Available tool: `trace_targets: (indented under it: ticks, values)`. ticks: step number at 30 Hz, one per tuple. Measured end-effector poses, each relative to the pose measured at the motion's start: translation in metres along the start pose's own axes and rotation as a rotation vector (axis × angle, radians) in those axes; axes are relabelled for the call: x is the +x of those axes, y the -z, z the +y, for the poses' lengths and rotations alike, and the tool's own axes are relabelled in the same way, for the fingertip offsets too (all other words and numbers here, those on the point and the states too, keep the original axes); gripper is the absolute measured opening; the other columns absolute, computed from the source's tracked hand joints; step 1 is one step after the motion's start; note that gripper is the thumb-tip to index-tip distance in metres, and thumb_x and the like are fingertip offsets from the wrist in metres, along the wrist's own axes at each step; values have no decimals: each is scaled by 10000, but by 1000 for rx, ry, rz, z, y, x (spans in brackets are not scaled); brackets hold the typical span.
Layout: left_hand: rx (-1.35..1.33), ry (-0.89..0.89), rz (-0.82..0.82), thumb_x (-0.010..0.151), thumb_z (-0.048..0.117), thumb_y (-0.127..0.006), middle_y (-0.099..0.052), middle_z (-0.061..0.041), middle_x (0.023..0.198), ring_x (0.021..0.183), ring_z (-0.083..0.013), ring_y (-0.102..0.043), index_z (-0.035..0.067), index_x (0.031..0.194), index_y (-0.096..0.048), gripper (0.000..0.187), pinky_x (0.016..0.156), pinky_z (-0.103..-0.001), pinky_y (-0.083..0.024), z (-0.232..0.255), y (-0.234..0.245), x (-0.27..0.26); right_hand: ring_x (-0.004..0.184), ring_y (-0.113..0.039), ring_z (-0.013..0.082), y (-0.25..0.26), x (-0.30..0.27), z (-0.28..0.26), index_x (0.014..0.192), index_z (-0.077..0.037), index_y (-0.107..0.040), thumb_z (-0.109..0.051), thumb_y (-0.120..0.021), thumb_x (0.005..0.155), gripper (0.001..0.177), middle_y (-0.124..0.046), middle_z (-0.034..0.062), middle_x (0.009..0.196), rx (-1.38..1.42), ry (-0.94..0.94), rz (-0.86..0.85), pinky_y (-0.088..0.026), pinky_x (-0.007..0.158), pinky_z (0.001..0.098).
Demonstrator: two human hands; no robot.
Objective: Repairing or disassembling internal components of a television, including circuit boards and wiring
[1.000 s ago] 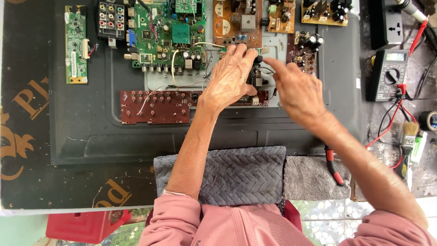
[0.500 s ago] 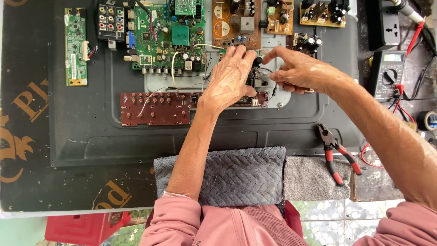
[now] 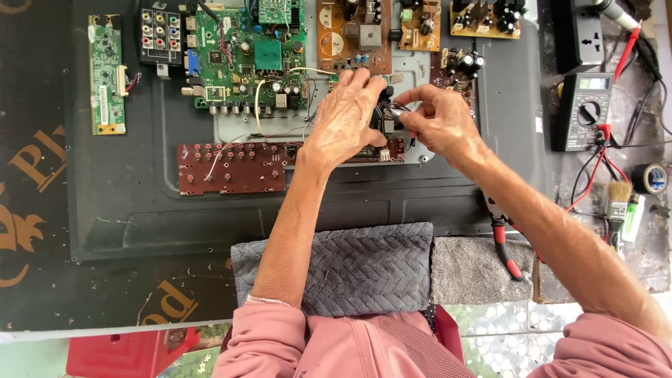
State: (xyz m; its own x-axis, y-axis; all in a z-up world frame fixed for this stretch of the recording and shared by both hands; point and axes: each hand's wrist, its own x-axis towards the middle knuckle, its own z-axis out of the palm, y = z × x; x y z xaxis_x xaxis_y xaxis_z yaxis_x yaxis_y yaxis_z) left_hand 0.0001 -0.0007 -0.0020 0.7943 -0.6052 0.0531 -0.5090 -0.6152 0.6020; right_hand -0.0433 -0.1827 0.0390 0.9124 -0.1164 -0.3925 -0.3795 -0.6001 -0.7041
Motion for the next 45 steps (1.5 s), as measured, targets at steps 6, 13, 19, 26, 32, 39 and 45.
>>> trace_targets:
  ticks: [6,13,19,26,32,39,45]
  values:
    - [-8,10,-10,698,238,-957,-484,-100,1170,1106,-300,-444,72,1183,-498,688,738,-493,-467,1,2,0,570,-612,78,-12,3,24,1191,-151,-724,-135,-720,969,223,-695,-21,662,-119,233,140,-536,604,292]
    - [-35,17,-22,723,196,-919,-471,-122,1233,1169,-333,-440,62,1223,-488,673,757,-523,-467,2,2,-1,588,-541,77,-22,0,37,1160,-140,-730,-119,-693,959,205,-606,-51,623,-80,341,218,-486,696,293]
    - [-15,42,-48,722,213,-926,-485,-109,1224,1169,-309,-447,72,1239,-506,681,785,-523,-489,4,8,-3,600,-657,114,-1,6,21,1261,-134,-663,-177,-673,1033,233,-723,43,742,-239,283,64,-602,822,367]
    - [-90,-118,174,871,-52,-674,-583,-139,1145,849,-285,-671,66,1346,-550,504,681,-420,-575,-1,27,-14,702,-636,227,15,3,-7,1211,-113,-675,-271,-610,1012,263,-734,135,922,-332,223,-110,-529,768,415]
    - [-137,-111,242,1009,115,-428,-633,-271,1366,1278,-402,-599,71,1371,-563,389,963,-570,-549,-15,19,-8,667,-663,224,28,-5,-17,1169,-113,-712,-219,-615,971,244,-711,132,764,-352,215,-130,-519,693,397]
    - [-146,-208,520,1038,-25,-547,-640,-48,858,665,-147,-636,29,1286,-618,264,615,-278,-554,-2,46,-18,645,-647,213,19,-2,-15,1169,-137,-713,-216,-595,950,261,-659,100,738,-347,248,-136,-494,655,385]
    - [-128,-267,546,1039,1,-520,-667,-74,1019,923,-230,-614,58,1276,-621,264,871,-386,-502,-7,47,-15,607,-528,143,23,-17,-22,1171,-163,-737,-176,-632,984,214,-627,41,694,-231,215,-86,-445,609,324]
